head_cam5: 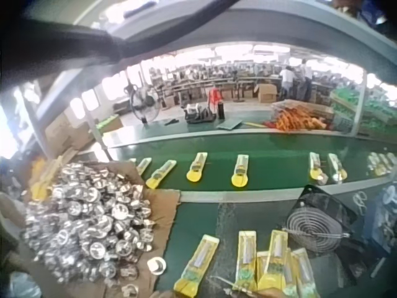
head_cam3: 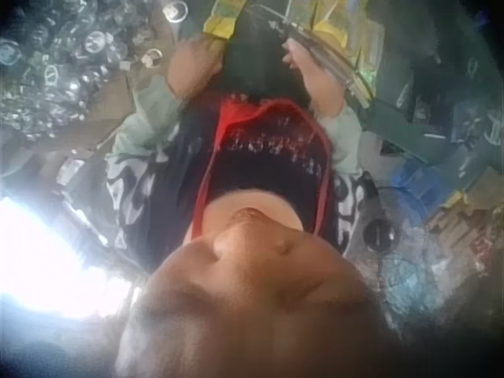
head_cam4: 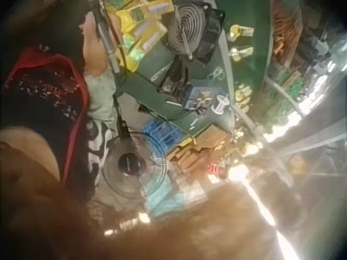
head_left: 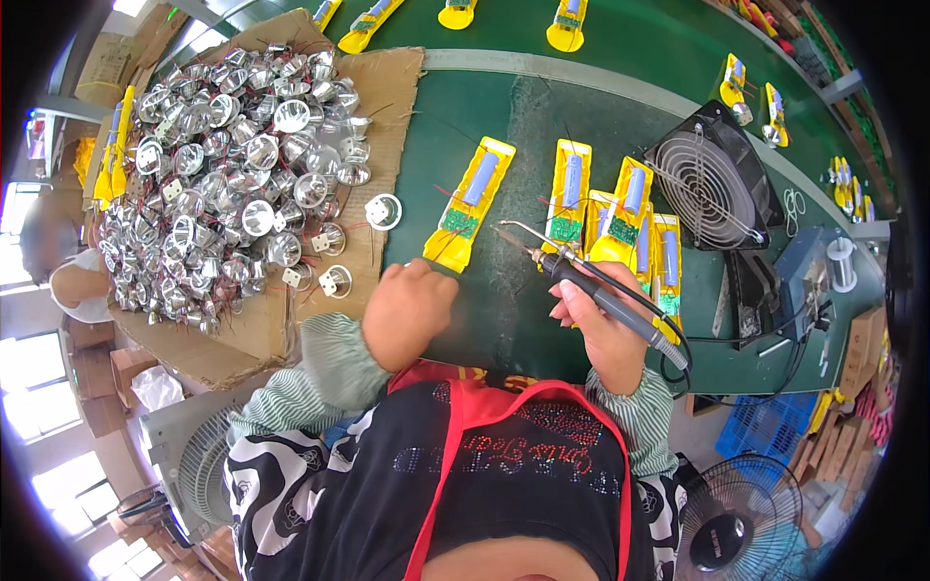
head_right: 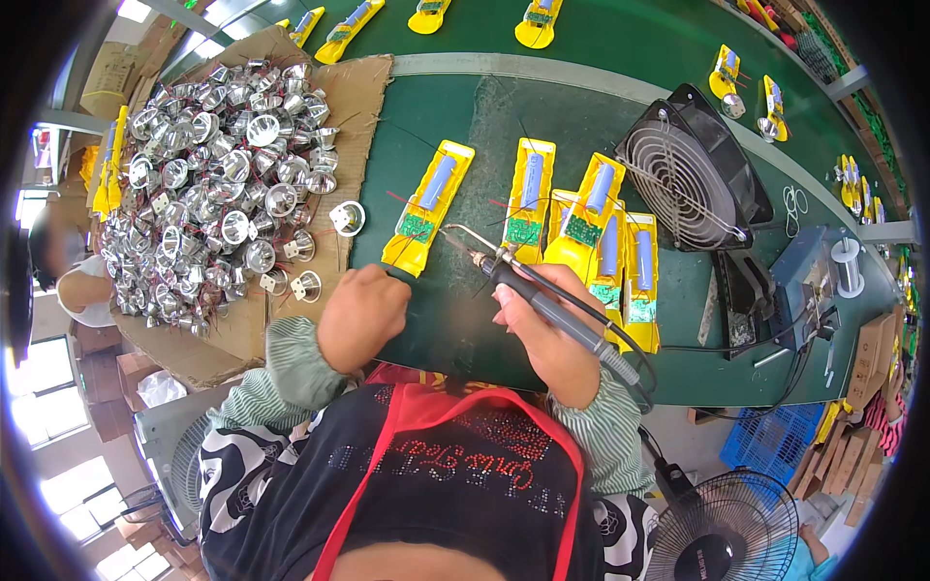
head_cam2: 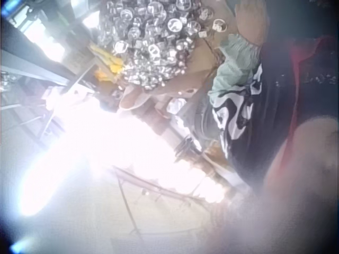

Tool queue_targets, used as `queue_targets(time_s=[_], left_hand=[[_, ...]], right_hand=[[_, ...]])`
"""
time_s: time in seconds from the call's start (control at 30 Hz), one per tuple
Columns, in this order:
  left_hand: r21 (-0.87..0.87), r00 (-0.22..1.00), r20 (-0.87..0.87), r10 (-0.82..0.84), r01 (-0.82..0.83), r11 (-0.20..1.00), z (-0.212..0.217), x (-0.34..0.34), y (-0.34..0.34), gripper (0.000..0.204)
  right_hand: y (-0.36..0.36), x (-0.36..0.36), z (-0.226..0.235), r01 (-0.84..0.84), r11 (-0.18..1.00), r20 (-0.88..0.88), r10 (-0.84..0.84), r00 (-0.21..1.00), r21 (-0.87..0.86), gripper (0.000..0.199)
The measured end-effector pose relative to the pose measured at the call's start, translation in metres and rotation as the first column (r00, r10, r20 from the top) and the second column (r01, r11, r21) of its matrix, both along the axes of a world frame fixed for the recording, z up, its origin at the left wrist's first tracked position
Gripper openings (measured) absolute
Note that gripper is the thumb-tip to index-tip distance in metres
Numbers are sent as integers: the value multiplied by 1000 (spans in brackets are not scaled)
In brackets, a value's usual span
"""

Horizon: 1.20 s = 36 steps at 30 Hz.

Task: The person solders wires onto small yellow electronic circuit boards using a soldering iron, working on an assembly line.

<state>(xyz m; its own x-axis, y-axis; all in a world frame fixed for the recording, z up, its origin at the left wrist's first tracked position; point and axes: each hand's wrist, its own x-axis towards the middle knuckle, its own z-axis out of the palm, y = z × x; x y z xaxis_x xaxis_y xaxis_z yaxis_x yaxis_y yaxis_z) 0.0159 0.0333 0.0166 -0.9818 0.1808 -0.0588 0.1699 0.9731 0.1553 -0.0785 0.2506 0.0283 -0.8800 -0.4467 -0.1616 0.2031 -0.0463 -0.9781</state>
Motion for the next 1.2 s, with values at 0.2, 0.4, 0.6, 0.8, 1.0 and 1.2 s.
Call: queue_targets(time_s=[0.2, 0.4, 0.6, 0.8, 1.0, 1.2], left_hand=[[620, 850, 145, 507, -477, 623, 13, -17, -28, 12], [539, 840, 61, 539, -482, 690, -18, -31, -29, 9], [444, 874, -32, 485, -423, 790, -19, -31, -24, 8], [434, 871, -6, 492, -441, 786, -18, -35, -24, 10], [443, 873, 8, 487, -440, 781, -20, -37, -26, 10], [450, 875, 2, 485, -433, 781, -19, -39, -24, 10]], right_hand=[[-7, -1, -2, -36, 999, -21, 37, 999, 37, 20], [-22, -4, -10, -113, 993, -46, 115, 992, 44, 21], [-32, -5, -18, -126, 991, -18, 127, 992, 50, 21], [-35, -7, -18, -132, 989, 17, 131, 991, 66, 22], [-38, -10, -18, -143, 988, 59, 140, 988, 56, 23], [-37, -11, -26, -164, 984, 13, 163, 986, 67, 20]])
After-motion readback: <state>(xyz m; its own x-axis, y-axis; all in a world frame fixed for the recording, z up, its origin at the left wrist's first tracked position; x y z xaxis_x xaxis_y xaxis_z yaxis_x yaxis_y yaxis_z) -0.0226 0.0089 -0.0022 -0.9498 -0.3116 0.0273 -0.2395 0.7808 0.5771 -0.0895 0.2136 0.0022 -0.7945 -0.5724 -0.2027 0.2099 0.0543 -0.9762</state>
